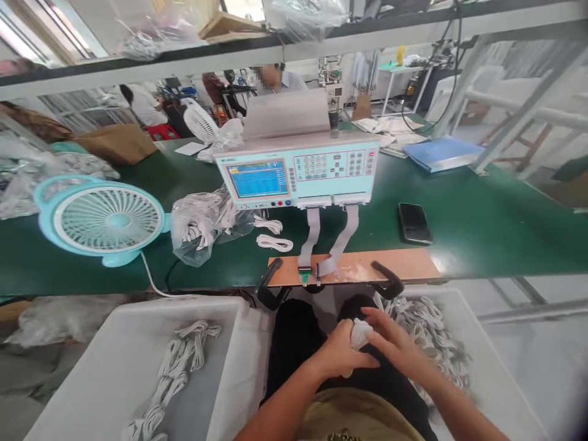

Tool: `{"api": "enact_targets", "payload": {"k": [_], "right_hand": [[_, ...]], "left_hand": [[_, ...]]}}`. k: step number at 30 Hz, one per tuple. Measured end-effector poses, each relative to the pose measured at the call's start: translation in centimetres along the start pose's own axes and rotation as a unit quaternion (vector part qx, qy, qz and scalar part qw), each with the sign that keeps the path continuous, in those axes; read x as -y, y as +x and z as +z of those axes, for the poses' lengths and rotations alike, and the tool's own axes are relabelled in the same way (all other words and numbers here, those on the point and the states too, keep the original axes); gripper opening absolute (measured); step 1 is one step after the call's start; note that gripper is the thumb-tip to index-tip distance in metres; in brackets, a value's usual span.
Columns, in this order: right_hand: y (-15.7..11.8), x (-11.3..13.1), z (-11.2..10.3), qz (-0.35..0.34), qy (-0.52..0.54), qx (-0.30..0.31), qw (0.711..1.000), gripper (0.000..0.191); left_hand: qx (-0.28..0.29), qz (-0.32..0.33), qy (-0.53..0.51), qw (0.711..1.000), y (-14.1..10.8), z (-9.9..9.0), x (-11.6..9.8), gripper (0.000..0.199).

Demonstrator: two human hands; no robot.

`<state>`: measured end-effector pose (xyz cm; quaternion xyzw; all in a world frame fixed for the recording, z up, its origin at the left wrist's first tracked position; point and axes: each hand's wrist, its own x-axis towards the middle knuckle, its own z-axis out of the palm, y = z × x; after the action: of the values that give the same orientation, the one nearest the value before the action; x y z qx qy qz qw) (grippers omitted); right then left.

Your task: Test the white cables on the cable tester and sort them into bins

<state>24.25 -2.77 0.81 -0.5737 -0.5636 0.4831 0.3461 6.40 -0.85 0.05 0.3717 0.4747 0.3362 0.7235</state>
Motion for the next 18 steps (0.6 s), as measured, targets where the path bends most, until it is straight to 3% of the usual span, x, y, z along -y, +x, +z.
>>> {"api": "enact_targets", "payload": {"k": [5, 8, 11, 14, 18], "right_hand": [[0.6, 0.9, 1.8, -0.041, 0.112, 0.018, 0.993, 0.033], [0.6, 0.2, 1.9, -0.071, 0.111, 0.037, 0.991, 0.033], [0.7, -0.1, 2.7, -0.139, 0.034, 0.043, 0.989, 0.029], [0.7, -0.1, 4.1, -0.226, -0.052, 0.033, 0.972, 0.029], [0.7, -0.4, 5.3, -0.313, -0.129, -0.035, 0.94, 0.032]], "left_hand": [[0.045, 0.071, 0.108, 0.991, -1.1, -0.1, -1.2, 0.024], [-0.008, 0.139, 0.146, 0.98, -1.7, -0.8, -1.7, 0.013], [-0.095, 0.165, 0.173, 0.966, -2.0, -1.4, -1.6, 0.013], [-0.11, 0.1, 0.111, 0.983, -1.8, -1.8, -1.1, 0.022], [-0.07, -0.024, -0.054, 0.996, -1.5, -2.2, -0.3, 0.031]]}}
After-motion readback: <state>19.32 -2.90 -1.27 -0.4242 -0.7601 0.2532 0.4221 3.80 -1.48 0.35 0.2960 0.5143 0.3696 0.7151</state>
